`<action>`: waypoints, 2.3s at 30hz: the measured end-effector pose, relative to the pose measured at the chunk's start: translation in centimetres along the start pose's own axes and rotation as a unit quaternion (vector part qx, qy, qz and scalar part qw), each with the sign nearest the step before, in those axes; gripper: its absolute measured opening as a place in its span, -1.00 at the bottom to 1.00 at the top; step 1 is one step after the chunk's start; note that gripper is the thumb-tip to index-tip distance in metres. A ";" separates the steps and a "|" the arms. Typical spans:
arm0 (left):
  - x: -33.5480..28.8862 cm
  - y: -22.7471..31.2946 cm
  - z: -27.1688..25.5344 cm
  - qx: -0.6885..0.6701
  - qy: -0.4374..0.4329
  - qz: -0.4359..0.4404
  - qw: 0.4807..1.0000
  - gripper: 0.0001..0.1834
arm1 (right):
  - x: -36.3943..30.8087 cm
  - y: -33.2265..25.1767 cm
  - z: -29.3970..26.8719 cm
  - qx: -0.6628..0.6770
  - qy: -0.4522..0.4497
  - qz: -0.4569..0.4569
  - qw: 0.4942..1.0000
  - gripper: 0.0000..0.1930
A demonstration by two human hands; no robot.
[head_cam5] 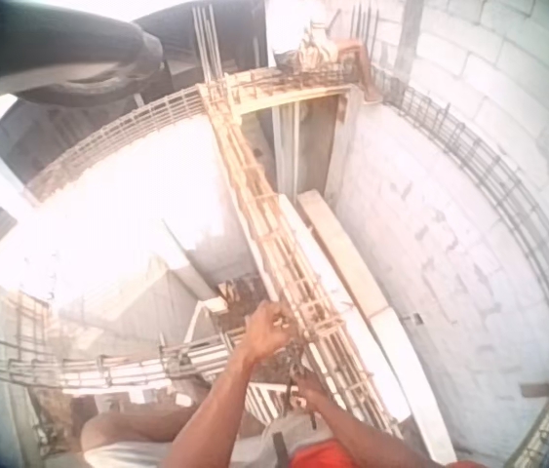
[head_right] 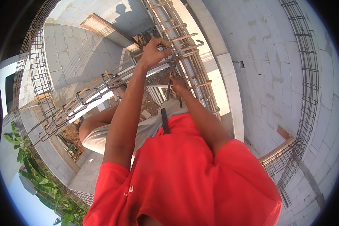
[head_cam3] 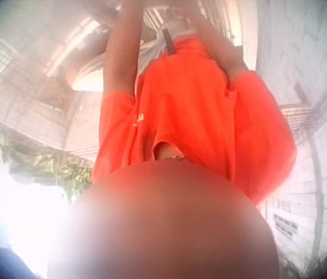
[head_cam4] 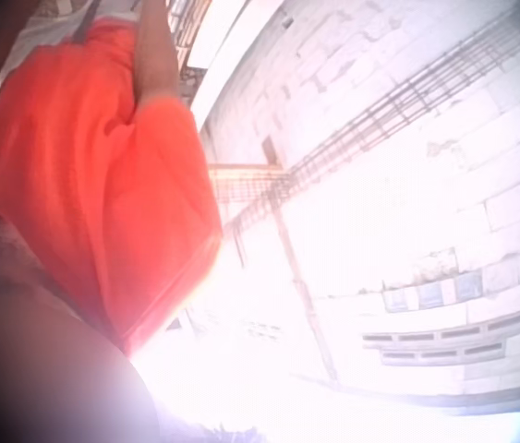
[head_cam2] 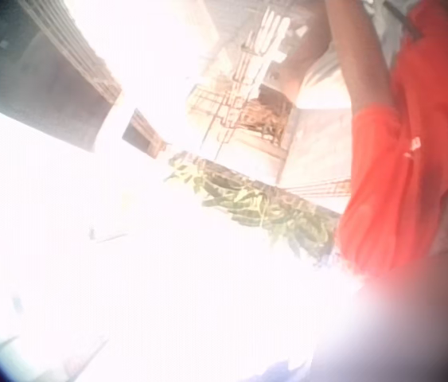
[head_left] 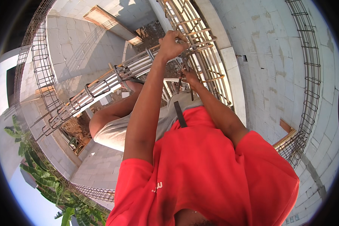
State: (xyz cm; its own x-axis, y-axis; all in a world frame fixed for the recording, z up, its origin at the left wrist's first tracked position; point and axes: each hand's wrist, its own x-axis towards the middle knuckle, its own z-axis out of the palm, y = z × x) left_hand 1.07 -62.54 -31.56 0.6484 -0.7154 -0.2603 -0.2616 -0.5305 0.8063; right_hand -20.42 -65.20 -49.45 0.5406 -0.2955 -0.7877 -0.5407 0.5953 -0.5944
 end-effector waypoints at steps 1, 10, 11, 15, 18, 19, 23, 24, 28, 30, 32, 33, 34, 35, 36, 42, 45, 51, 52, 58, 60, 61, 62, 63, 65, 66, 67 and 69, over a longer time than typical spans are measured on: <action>0.0 0.1 -0.1 0.000 0.003 -0.003 1.000 -0.66 | 0.1 -0.1 -0.1 0.001 -0.002 0.001 1.000 -0.74; -0.1 0.8 -0.7 0.014 -0.010 -0.008 1.000 -0.62 | -0.7 -2.0 0.7 -0.080 0.025 -0.033 0.996 -0.64; -0.1 0.8 -0.7 0.003 -0.007 -0.005 1.000 -0.63 | -0.8 -2.2 0.9 -0.166 0.055 -0.047 0.984 -0.63; 0.0 0.8 -0.5 0.009 -0.006 -0.007 1.000 -0.64 | -1.9 -3.2 1.7 -0.390 0.146 -0.158 0.895 -0.59; 0.1 0.7 -0.3 0.013 0.002 0.001 1.000 -0.64 | -3.0 -3.9 2.4 -0.434 0.163 -0.183 0.867 -0.61; 0.0 0.6 -0.2 0.020 0.000 -0.006 1.000 -0.64 | -3.3 -4.0 2.5 -0.436 0.171 -0.180 0.865 -0.63; -0.1 0.3 -0.1 0.013 0.008 0.009 1.000 -0.64 | -3.2 -3.5 2.8 -0.434 0.188 -0.181 0.862 -0.71; 0.0 0.2 -0.1 0.015 0.008 0.009 1.000 -0.64 | -2.9 -3.4 2.7 -0.433 0.186 -0.181 0.863 -0.71; 0.2 0.3 0.0 0.024 0.004 0.007 1.000 -0.65 | -2.6 -4.2 3.7 -0.195 0.117 -0.061 0.972 -0.62; 0.2 0.4 0.2 0.028 0.004 -0.003 1.000 -0.65 | -3.5 -5.4 5.7 0.050 0.059 0.054 0.996 -0.57; 0.2 0.5 0.3 0.030 0.003 -0.007 1.000 -0.64 | -5.4 -6.3 8.9 0.191 0.005 0.109 0.975 -0.57; 0.2 0.5 0.3 0.028 0.003 -0.005 1.000 -0.64 | -6.4 -6.5 10.5 0.208 -0.029 0.105 0.972 -0.59; 0.1 0.4 0.3 0.023 0.009 -0.001 1.000 -0.64 | -7.3 -6.5 12.3 0.182 -0.023 0.092 0.979 -0.61; 0.1 0.4 0.3 0.015 0.002 -0.005 1.000 -0.64 | -8.0 -6.1 13.3 0.158 -0.011 0.065 0.985 -0.63; 0.0 0.3 0.2 0.006 -0.004 -0.003 1.000 -0.64 | -8.4 -5.8 13.6 0.150 -0.032 0.062 0.986 -0.64; 0.1 0.3 0.1 0.013 0.008 -0.002 1.000 -0.66 | -4.0 -3.0 5.9 0.212 -0.019 0.112 0.971 -0.81; -0.1 0.6 0.1 0.006 0.005 0.000 1.000 -0.64 | -2.1 -2.7 3.8 0.184 -0.015 0.097 0.978 -0.85; 0.0 0.8 -0.4 0.000 -0.016 -0.012 1.000 -0.64 | -2.0 -4.8 3.7 0.061 -0.006 0.131 0.989 -0.82; 0.0 0.8 -0.3 0.001 -0.022 -0.012 1.000 -0.64 | -2.2 -5.0 3.8 0.056 -0.011 0.122 0.991 -0.82; 0.0 0.3 0.2 0.009 0.009 0.001 1.000 -0.66 | -2.8 -5.1 3.6 0.022 0.021 0.071 0.997 -0.77; 0.1 0.1 0.3 0.011 0.013 0.011 1.000 -0.66 | -3.1 -5.3 3.3 0.062 0.001 0.086 0.994 -0.80; 0.1 0.0 0.3 0.017 0.011 0.008 1.000 -0.66 | -3.2 -5.5 3.2 0.073 -0.012 0.089 0.993 -0.81; 0.2 -0.1 0.4 0.013 0.014 0.012 1.000 -0.66 | -3.3 -5.7 3.1 0.081 -0.015 0.100 0.992 -0.81; 0.2 -0.2 0.4 0.011 0.015 0.013 1.000 -0.67 | -3.4 -5.9 3.0 0.090 -0.008 0.106 0.990 -0.82; 0.3 -0.4 0.6 0.000 0.011 0.019 1.000 -0.68 | -3.4 -6.0 3.1 0.094 -0.004 0.111 0.989 -0.83; 0.4 -0.6 0.7 -0.009 0.010 0.025 1.000 -0.69 | -3.3 -6.0 3.1 0.093 0.007 0.115 0.989 -0.83; 0.5 -0.7 0.7 -0.015 0.006 0.021 1.000 -0.69 | -3.2 -5.9 3.1 0.088 0.014 0.118 0.989 -0.84; 0.6 -0.9 0.7 -0.036 0.004 0.017 0.999 -0.70 | -2.7 -5.5 3.2 0.079 0.041 0.142 0.986 -0.85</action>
State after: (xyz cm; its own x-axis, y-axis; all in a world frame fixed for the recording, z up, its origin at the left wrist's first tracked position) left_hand 1.19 -62.84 -32.86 0.6462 -0.7283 -0.2281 -0.2311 -0.4715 0.8510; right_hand -16.86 -65.32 -43.53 0.3247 -0.1552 -0.9330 -0.5521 0.7699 -0.3201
